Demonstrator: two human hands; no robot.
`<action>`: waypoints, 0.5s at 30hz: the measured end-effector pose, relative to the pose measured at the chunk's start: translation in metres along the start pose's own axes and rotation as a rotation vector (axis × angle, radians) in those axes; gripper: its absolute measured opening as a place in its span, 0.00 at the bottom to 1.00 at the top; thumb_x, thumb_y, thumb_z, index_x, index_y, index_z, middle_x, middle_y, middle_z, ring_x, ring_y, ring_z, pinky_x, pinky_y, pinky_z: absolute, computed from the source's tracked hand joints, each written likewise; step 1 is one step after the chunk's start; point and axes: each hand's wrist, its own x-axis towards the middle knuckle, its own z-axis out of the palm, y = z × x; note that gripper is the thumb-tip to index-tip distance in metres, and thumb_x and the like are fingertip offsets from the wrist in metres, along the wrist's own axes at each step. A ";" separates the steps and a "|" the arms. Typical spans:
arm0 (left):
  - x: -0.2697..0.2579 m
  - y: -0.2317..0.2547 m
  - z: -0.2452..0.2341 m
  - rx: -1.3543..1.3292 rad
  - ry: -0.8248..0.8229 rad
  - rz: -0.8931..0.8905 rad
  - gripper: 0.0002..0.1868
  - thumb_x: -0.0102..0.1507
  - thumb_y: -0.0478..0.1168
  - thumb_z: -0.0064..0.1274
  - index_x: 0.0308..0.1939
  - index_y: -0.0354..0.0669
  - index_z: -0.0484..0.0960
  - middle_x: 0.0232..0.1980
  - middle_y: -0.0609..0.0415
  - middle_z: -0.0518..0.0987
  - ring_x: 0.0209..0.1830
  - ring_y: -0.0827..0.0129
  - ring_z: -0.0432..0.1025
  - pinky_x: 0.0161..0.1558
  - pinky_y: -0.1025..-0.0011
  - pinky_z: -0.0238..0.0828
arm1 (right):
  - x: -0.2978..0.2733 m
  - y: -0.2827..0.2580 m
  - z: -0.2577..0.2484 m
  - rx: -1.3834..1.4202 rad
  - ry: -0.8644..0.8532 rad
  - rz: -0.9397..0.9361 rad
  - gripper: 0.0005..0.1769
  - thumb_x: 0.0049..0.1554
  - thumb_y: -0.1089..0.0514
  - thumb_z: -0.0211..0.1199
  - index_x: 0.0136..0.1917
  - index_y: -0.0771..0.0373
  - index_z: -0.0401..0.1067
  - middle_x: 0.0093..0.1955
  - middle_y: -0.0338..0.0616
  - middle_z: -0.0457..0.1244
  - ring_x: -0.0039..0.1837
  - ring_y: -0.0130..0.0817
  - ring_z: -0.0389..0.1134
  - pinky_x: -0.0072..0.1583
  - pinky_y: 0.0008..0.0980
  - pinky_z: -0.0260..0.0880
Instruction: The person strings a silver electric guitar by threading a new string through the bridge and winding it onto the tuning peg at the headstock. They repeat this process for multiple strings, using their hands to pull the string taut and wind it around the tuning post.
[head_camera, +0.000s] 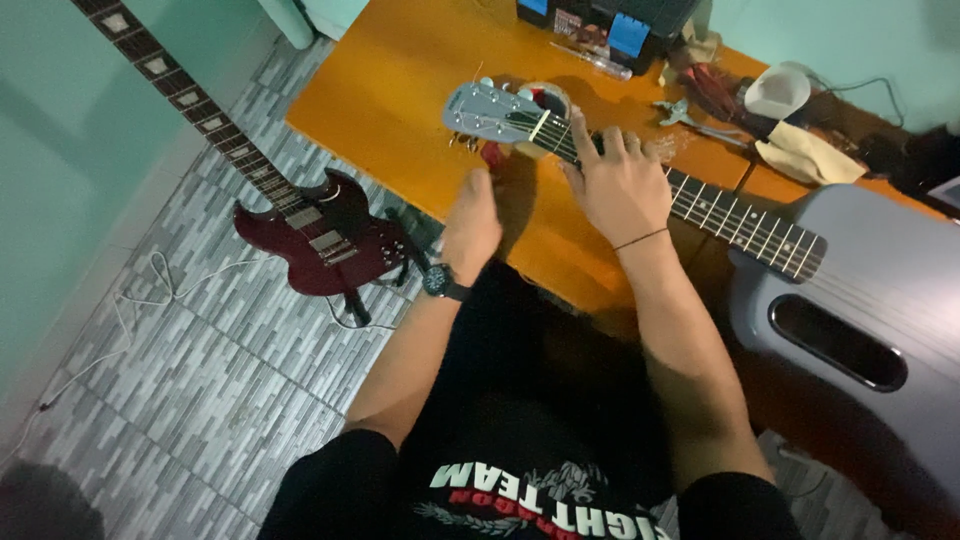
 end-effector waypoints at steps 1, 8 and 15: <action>0.004 -0.002 0.004 -0.002 -0.001 0.002 0.20 0.68 0.26 0.44 0.64 0.27 0.65 0.54 0.22 0.76 0.49 0.30 0.74 0.49 0.46 0.78 | -0.002 0.001 0.007 -0.002 0.000 0.001 0.31 0.63 0.39 0.62 0.74 0.53 0.71 0.49 0.50 0.67 0.52 0.50 0.73 0.52 0.41 0.68; 0.042 -0.039 0.003 -0.178 0.337 0.271 0.06 0.72 0.39 0.47 0.50 0.42 0.71 0.40 0.45 0.79 0.41 0.40 0.76 0.38 0.62 0.75 | -0.003 0.001 0.011 -0.046 -0.002 -0.038 0.30 0.68 0.38 0.56 0.77 0.53 0.68 0.51 0.51 0.66 0.54 0.52 0.72 0.53 0.44 0.69; 0.030 -0.053 -0.001 -0.096 0.097 0.081 0.06 0.68 0.32 0.46 0.48 0.40 0.67 0.43 0.40 0.74 0.39 0.43 0.71 0.36 0.53 0.66 | 0.006 -0.003 -0.016 -0.136 0.039 -0.208 0.26 0.67 0.50 0.63 0.77 0.38 0.67 0.64 0.51 0.62 0.55 0.47 0.70 0.51 0.41 0.76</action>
